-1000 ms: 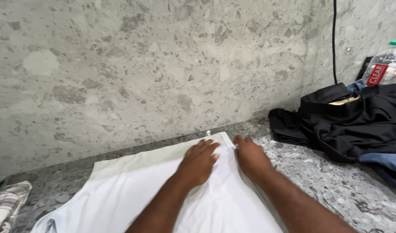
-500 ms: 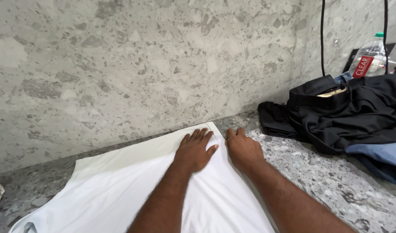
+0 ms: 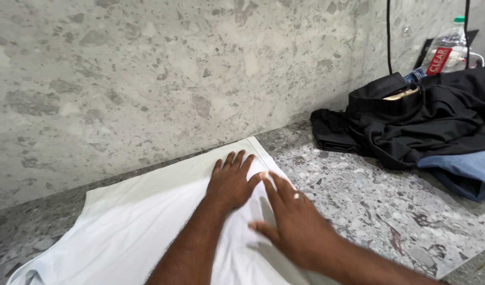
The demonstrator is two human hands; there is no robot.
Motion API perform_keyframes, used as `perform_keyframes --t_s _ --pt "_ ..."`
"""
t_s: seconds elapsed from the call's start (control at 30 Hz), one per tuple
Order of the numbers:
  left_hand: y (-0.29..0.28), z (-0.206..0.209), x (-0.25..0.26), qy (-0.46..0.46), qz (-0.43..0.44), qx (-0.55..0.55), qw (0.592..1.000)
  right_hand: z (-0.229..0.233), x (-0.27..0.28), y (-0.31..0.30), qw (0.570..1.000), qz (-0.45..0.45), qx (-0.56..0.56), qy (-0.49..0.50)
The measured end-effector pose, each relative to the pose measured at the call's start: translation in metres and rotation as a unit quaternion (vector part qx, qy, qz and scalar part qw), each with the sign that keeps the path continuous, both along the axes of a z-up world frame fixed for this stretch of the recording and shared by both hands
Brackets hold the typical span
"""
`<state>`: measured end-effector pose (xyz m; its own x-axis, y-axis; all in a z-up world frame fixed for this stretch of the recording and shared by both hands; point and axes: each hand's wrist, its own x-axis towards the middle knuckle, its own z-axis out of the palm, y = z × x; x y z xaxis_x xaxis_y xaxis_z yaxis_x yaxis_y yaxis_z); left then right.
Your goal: The person folds a white tank top on a marble countertop. They smooth the fabric, fold the sides inward, fold the bottom up, and then fold the top down to create a compact rectangle before placing it on a stack of folded clothes.
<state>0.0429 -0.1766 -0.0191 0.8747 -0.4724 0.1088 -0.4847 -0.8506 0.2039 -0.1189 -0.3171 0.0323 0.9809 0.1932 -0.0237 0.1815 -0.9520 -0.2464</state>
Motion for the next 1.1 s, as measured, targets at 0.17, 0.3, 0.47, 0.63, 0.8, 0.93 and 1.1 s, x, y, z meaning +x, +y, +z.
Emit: perform_keyframes --t_s 0.17,0.3,0.47,0.63,0.8,0.93,1.1 --pt "-0.005 -0.001 0.003 0.007 0.016 0.004 1.000 -0.020 -0.006 -0.026 0.991 0.054 -0.103 0.072" --pt "-0.006 -0.003 0.004 -0.003 0.021 -0.002 1.000 -0.023 -0.004 -0.050 0.986 0.117 -0.103 0.051" --pt "-0.008 -0.006 0.009 -0.018 0.022 -0.015 0.999 -0.069 -0.009 -0.071 0.905 0.167 -0.263 -0.291" --pt "-0.006 -0.009 0.007 -0.015 0.024 -0.018 0.999 -0.095 -0.029 -0.064 0.881 0.167 -0.271 -0.350" --pt "-0.007 -0.004 0.003 -0.060 -0.003 -0.083 0.995 -0.087 -0.037 -0.070 0.842 0.138 -0.325 -0.407" --pt "0.003 0.000 -0.004 -0.132 -0.025 -0.175 0.975 -0.088 -0.036 -0.074 0.850 0.153 -0.305 -0.402" --pt "0.068 0.020 -0.029 -0.070 0.029 -0.137 0.988 -0.021 -0.044 -0.036 0.955 0.127 -0.242 -0.111"
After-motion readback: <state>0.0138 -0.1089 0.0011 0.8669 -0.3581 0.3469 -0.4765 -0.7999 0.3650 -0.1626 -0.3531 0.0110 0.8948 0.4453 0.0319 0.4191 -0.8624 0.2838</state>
